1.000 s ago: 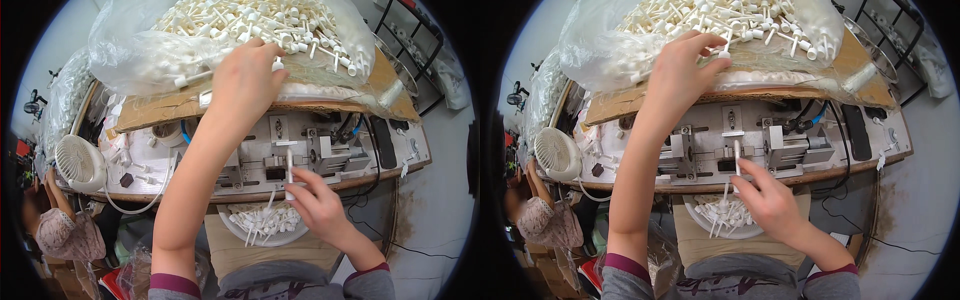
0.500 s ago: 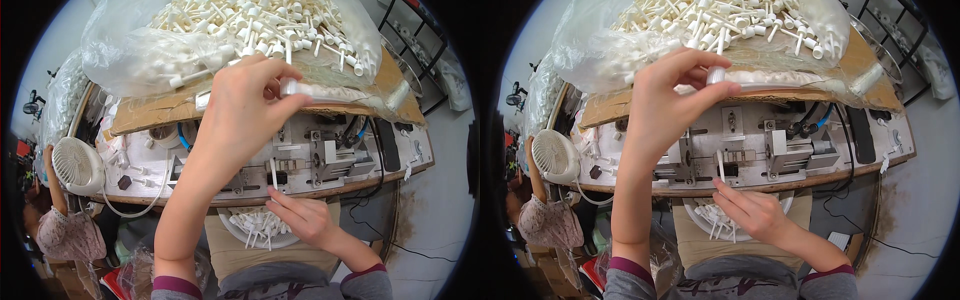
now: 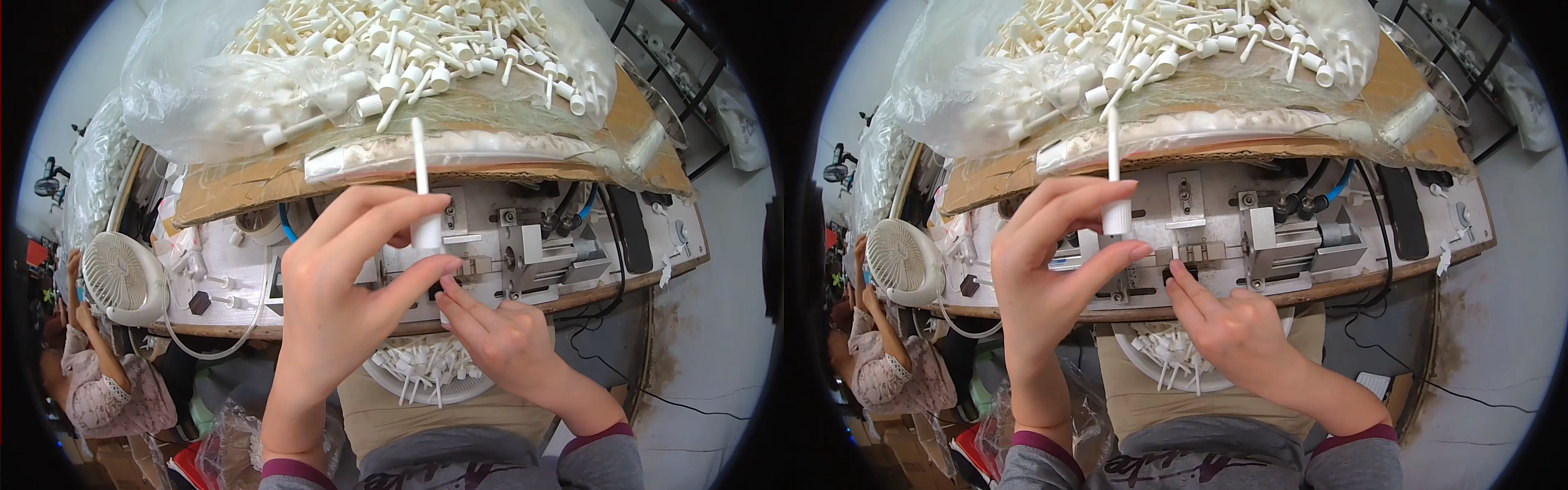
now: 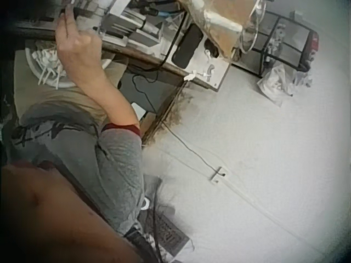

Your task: The recorder is assembling small plastic sprayer components using a specialized fixture or machine.

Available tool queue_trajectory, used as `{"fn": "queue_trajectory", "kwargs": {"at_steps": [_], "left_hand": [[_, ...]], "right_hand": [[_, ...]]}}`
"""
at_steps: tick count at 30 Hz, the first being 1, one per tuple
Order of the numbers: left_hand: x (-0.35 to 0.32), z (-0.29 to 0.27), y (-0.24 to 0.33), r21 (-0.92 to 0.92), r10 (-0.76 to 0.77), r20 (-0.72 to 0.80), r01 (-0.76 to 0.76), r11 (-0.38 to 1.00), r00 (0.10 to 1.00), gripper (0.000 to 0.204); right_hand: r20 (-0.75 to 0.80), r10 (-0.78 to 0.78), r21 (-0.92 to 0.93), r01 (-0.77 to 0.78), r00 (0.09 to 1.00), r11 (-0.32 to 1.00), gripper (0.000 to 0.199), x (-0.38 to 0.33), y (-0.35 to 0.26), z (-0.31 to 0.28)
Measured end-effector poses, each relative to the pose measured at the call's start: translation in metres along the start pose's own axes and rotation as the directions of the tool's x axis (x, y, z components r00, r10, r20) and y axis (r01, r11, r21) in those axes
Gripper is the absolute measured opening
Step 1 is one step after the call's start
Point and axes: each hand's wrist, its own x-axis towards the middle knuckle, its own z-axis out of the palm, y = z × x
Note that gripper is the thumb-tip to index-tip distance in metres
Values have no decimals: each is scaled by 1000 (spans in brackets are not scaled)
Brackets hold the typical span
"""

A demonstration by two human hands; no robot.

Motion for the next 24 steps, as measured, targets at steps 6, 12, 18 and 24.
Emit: {"fn": "queue_trajectory", "kwargs": {"at_steps": [6, 12, 18, 24], "left_hand": [[-31, -8, 15, 72, -94, 60, 90, 993, 994, 43], [-71, 13, 10, 143, -54, 74, 43, 989, 996, 37], [-81, 47, -9, 372, 94, 229, -177, 911, 969, 31], [-71, 47, -12, 460, 37, 262, -159, 873, 964, 27]], "right_hand": [[65, 18, 40, -21, 998, 999, 31, 14, 3, -21], [-340, 225, 306, -118, 913, 945, 10, 99, 54, -57], [-336, 178, -99, -223, 925, 970, 21, 174, 131, -20], [-26, 309, 458, -264, 951, 849, 24, 152, 102, -48]]}}
